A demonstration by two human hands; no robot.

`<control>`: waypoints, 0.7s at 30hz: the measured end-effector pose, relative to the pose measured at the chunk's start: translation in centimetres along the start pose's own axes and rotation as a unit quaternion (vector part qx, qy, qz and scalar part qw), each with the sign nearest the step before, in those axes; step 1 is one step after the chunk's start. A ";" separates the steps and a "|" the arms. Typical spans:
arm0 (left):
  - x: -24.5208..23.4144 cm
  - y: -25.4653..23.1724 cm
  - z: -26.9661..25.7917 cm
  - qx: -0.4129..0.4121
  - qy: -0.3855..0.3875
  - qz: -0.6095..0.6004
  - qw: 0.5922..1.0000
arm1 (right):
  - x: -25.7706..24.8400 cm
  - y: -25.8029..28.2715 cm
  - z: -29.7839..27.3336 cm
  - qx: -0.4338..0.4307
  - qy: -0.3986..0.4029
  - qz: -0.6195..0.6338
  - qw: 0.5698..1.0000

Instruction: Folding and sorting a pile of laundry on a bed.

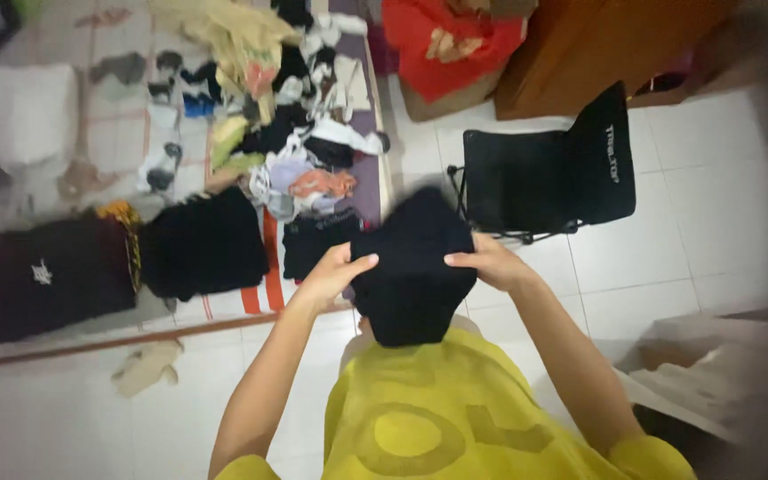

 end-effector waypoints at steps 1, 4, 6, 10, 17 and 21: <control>-0.5 1.6 -0.3 -0.007 -0.004 -0.007 1.000 | 0.3 -0.7 0.1 0.011 0.001 0.001 1.000; -2.8 7.1 -1.9 -0.036 -0.053 -0.061 0.996 | 1.0 -3.6 0.6 0.107 -0.046 0.060 0.991; -5.4 11.4 -2.6 -0.032 -0.153 -0.065 0.985 | 1.2 -4.0 1.5 0.078 -0.082 0.077 0.991; -7.3 22.0 -6.3 -0.026 -0.232 -0.154 0.960 | 1.5 -11.0 2.9 0.119 -0.123 0.096 0.981; -6.1 16.8 -10.0 -0.138 -0.214 0.194 0.947 | 5.9 -13.2 2.6 0.194 -0.146 -0.043 0.969; -2.7 10.0 -5.9 -0.094 -0.111 -0.063 0.987 | 13.1 -5.3 2.5 -0.141 -0.053 -0.340 0.928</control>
Point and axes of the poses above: each hand's wrist, its own z-axis towards the middle knuckle, its own x-axis out of the palm, y = z × x, the point moved 6 cm from there along z, towards the middle knuckle, and after that the axes turned 11 degrees about x, right-handed, at the moved point
